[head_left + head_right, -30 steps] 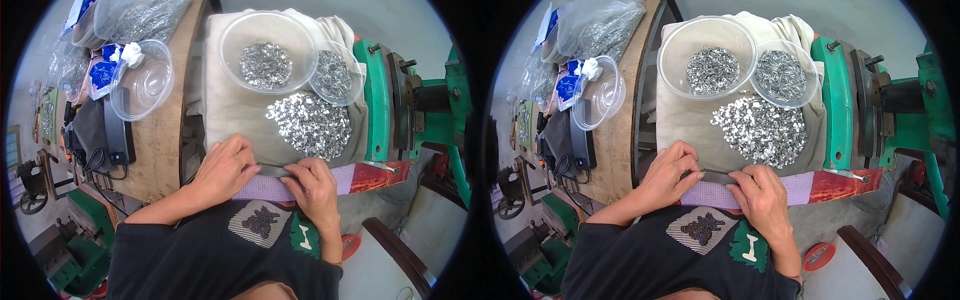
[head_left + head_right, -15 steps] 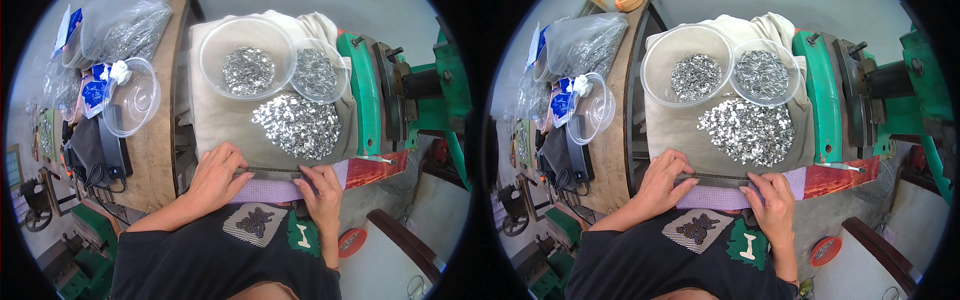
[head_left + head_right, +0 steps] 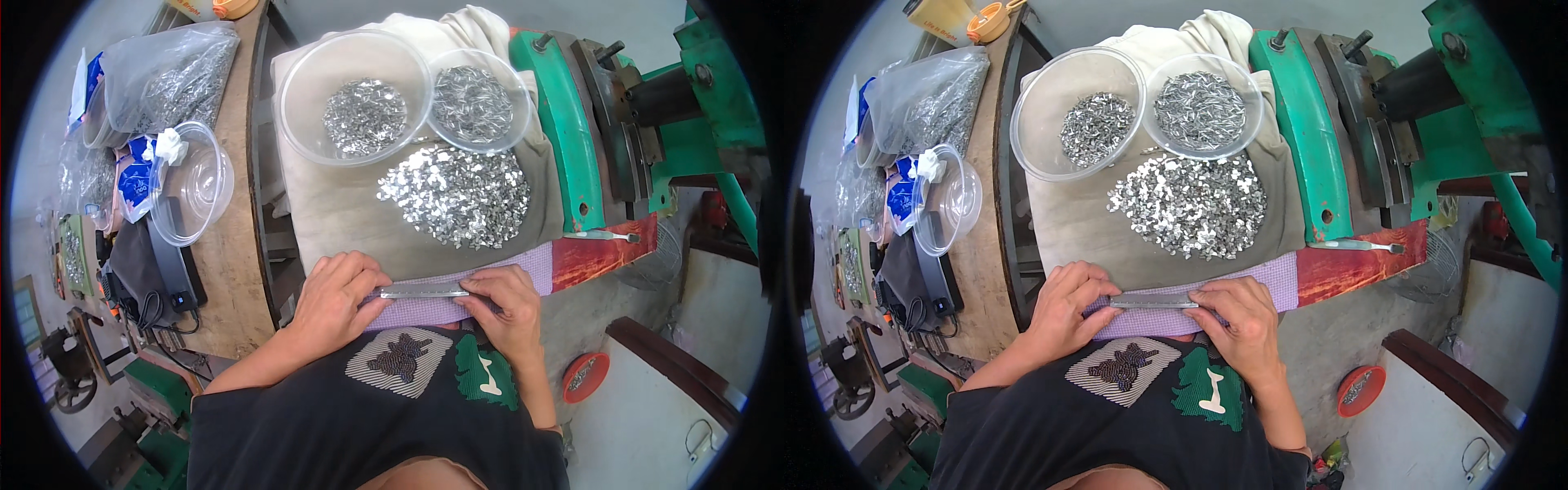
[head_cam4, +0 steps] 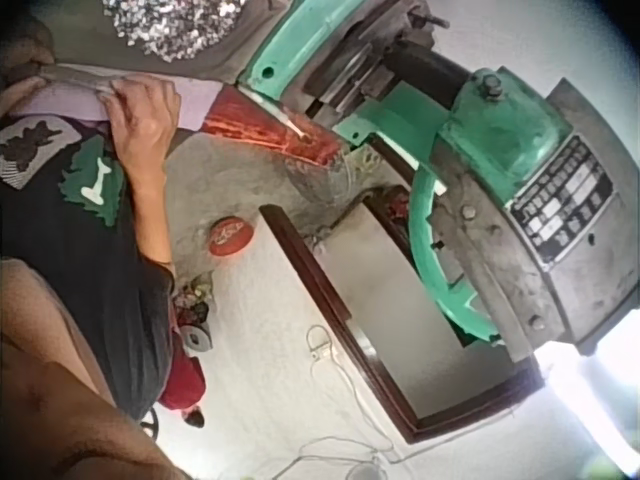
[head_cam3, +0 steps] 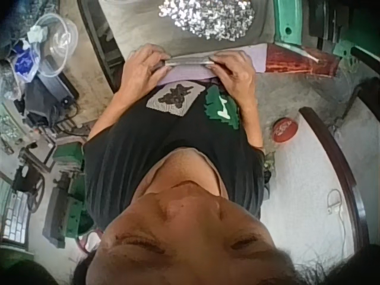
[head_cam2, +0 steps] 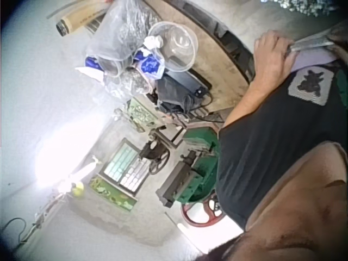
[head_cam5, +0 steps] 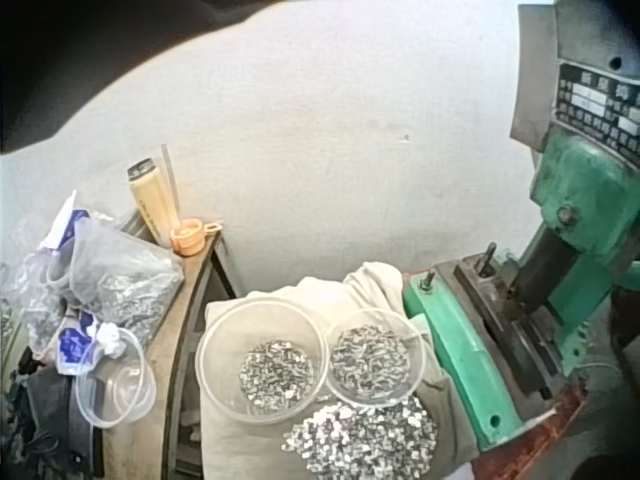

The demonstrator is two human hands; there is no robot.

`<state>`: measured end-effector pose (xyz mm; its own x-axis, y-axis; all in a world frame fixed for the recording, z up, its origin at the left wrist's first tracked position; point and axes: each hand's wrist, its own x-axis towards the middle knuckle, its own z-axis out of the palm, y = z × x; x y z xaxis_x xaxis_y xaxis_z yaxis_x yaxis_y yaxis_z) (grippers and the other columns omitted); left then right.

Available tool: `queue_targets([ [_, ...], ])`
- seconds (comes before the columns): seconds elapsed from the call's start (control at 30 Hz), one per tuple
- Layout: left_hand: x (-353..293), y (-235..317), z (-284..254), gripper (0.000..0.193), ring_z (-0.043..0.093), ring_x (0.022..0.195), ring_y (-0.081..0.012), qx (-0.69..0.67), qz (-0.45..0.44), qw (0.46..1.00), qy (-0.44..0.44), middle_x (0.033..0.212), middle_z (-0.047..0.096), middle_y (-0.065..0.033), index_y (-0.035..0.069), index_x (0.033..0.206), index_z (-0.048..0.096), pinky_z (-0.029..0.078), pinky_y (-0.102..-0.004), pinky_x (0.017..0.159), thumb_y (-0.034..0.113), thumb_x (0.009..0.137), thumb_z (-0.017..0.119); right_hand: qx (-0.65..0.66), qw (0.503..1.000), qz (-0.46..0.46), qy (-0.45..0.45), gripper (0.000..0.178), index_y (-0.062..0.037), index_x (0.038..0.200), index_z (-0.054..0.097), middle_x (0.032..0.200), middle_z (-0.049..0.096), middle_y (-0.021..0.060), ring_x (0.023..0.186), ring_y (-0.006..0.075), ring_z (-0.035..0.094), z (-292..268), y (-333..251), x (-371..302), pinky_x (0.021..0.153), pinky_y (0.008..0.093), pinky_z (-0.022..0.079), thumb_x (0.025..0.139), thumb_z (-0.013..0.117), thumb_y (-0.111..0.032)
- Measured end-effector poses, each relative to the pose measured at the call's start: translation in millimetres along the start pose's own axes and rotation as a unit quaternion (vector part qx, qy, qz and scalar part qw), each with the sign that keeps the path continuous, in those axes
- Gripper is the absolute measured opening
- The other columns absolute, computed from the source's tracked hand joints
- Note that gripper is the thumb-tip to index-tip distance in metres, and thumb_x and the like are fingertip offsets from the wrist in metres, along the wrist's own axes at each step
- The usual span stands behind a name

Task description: Sorting and feeding small metal components into a press machine.

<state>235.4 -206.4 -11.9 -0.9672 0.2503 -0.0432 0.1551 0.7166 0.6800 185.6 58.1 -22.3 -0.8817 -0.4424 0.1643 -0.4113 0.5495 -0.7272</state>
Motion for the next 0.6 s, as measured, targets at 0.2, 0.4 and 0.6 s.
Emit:
queue_targets([
  [0.2,1.4,0.0,-0.9,0.027,0.061,0.09,-0.0236,0.041,0.064,0.997,0.027,0.099,0.062,-0.0046,0.007,0.1,0.068,0.042,-0.0367,0.08,0.016,0.076,0.078,-0.023,1.0,-0.017,0.0,0.03,-0.0058,0.097,0.074,0.09,0.069,0.0071,0.082,0.0276,0.063,1.7,-1.5,-0.2,0.073,0.037,0.047,0.069,0.084,-0.01],
  [0.4,10.7,3.3,0.4,0.024,0.061,0.088,-0.0224,0.065,0.091,0.993,0.042,0.098,0.062,-0.004,0.007,0.098,0.067,0.042,-0.0359,0.079,0.014,0.078,0.076,-0.053,0.997,-0.057,0.025,0.03,-0.0068,0.098,0.074,0.093,0.069,0.0062,0.083,0.0268,0.063,2.0,7.8,0.4,0.072,0.0367,0.047,0.069,0.084,-0.01],
  [0.6,22.6,10.4,-12.4,0.024,0.062,0.087,-0.022,0.075,0.141,0.986,0.047,0.098,0.063,-0.0043,0.007,0.097,0.068,0.043,-0.0362,0.078,0.013,0.076,0.077,-0.057,0.995,-0.067,0.05,0.026,-0.0071,0.098,0.073,0.095,0.069,0.0053,0.083,0.0249,0.064,-7.8,2.0,-1.9,0.071,0.0369,0.048,0.075,0.081,-0.015],
])
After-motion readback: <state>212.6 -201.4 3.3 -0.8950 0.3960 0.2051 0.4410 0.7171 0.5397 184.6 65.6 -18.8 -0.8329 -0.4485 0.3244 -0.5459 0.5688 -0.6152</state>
